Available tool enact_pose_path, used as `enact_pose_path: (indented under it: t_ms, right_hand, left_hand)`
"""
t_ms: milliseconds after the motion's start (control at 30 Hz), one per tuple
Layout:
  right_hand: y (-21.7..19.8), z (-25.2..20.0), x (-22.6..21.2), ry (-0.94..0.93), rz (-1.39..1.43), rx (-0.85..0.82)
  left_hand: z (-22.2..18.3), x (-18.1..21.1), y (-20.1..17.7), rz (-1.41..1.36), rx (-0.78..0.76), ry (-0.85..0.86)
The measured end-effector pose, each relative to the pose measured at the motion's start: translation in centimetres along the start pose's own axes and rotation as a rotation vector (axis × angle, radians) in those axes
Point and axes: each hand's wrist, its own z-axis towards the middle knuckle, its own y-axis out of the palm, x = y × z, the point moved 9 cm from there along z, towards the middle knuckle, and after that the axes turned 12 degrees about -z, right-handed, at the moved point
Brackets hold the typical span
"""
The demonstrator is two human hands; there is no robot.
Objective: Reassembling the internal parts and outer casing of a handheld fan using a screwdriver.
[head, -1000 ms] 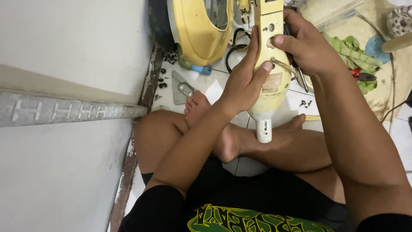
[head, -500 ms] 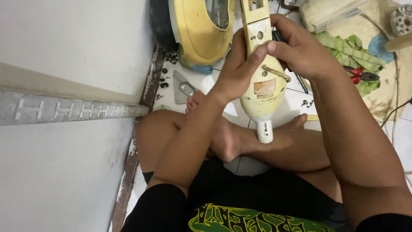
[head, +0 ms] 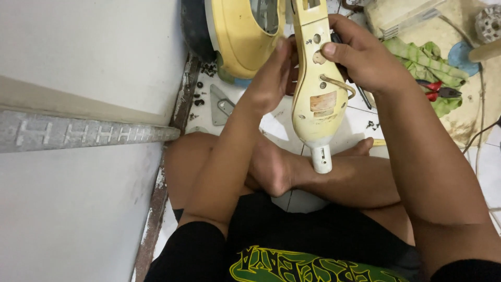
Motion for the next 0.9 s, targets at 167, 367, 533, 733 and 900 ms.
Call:
enact_pose_path:
  t_ms: [167, 367, 533, 733, 900]
  right_hand:
    - [-1.3, 0.0, 2.1, 0.029, -0.009, 0.067]
    - [-2.2, -0.1, 3.0, -0.013, 0.004, 0.079]
    - [-2.6, -0.7, 3.4, 0.079, 0.013, 0.083]
    - [-2.1, -1.0, 1.5, 0.021, -0.067, 0.086]
    - [-2.0, -0.7, 1.9, 0.025, -0.079, 0.059]
  left_hand:
    - [-1.2, -1.5, 0.3, 0.411, -0.156, 0.097]
    - [-2.4, -0.9, 3.7, 0.698, -0.090, 0.254]
    - [-2.4, -0.5, 4.0, 0.788, -0.042, 0.239]
    - [-2.1, -1.3, 3.1, 0.714, 0.005, 0.212]
    - [-2.5, -0.5, 3.6, 0.683, 0.012, 0.241]
